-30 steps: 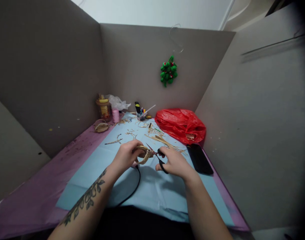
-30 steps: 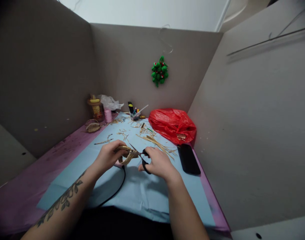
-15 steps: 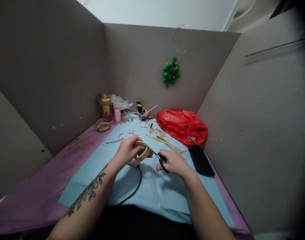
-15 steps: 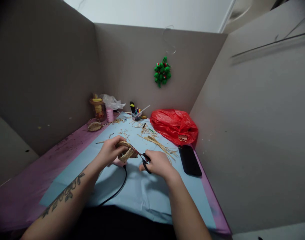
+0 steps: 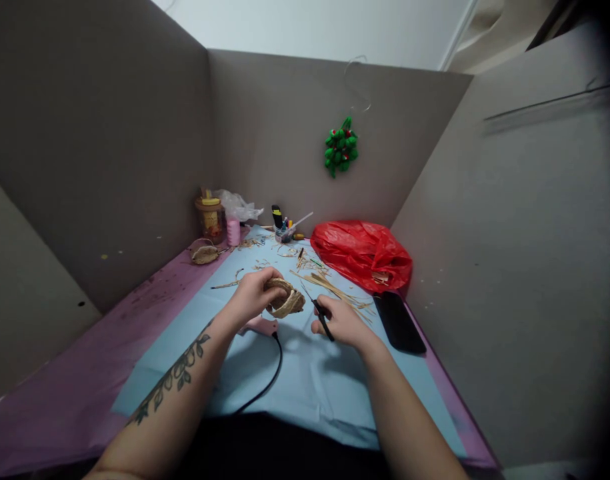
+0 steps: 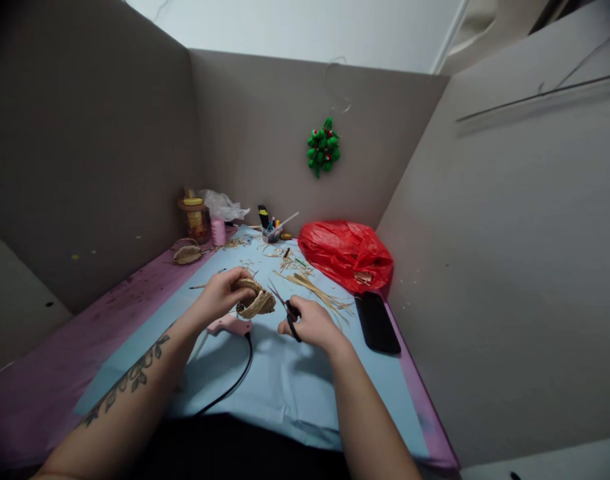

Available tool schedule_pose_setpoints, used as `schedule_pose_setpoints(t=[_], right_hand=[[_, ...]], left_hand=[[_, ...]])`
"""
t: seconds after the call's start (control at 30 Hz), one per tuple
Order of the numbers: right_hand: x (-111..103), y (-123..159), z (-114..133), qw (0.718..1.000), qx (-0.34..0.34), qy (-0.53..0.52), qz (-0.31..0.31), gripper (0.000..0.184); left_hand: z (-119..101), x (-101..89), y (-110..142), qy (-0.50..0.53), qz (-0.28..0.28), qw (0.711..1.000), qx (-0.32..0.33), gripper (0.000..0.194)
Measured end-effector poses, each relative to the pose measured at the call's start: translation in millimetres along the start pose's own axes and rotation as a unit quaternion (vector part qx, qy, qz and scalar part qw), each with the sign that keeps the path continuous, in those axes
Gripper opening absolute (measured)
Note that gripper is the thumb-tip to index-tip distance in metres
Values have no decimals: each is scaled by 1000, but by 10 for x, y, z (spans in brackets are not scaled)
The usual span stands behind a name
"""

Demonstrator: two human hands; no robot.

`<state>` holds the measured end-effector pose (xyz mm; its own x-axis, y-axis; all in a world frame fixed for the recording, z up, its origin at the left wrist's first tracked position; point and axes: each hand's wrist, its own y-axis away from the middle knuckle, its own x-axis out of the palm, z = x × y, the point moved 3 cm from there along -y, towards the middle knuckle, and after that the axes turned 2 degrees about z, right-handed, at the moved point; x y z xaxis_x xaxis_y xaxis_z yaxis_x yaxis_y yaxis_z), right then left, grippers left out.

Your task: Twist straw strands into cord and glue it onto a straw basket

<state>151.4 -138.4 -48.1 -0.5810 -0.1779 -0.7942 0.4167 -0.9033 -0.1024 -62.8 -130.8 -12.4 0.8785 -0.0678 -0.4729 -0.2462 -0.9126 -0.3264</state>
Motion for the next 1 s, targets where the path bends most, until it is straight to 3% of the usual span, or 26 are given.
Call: schedule_pose_setpoints(t=[0.23, 0.47, 0.53, 0.63, 0.73, 0.8, 0.9, 1.0], right_hand=[[-6, 37, 74, 999, -20, 38, 12, 26], [10, 1, -5, 997, -7, 60, -46, 34], [8, -19, -35, 998, 2, 7, -70, 36], [4, -55, -85, 971, 12, -202, -127, 28], [46, -94, -93, 892, -3, -426, -154, 29], [97, -121, -68, 854, -5, -497, -154, 35], [153, -148, -26, 838, 17, -516, -177, 32], [155, -155, -4, 825, 42, -516, -225, 29]], left_hand=[[-18, 8, 15, 5, 34, 999, 21, 12], [-9, -4, 15, 5, 38, 999, 4, 12], [-6, -5, 21, 20, 27, 999, -5, 13], [16, 24, 35, 107, -48, 992, -51, 18], [62, 132, 64, 278, -157, 941, -116, 27], [75, 273, 81, 394, -167, 890, -154, 33], [58, 471, 120, 485, -162, 837, -193, 39], [32, 594, 168, 520, -144, 820, -190, 39]])
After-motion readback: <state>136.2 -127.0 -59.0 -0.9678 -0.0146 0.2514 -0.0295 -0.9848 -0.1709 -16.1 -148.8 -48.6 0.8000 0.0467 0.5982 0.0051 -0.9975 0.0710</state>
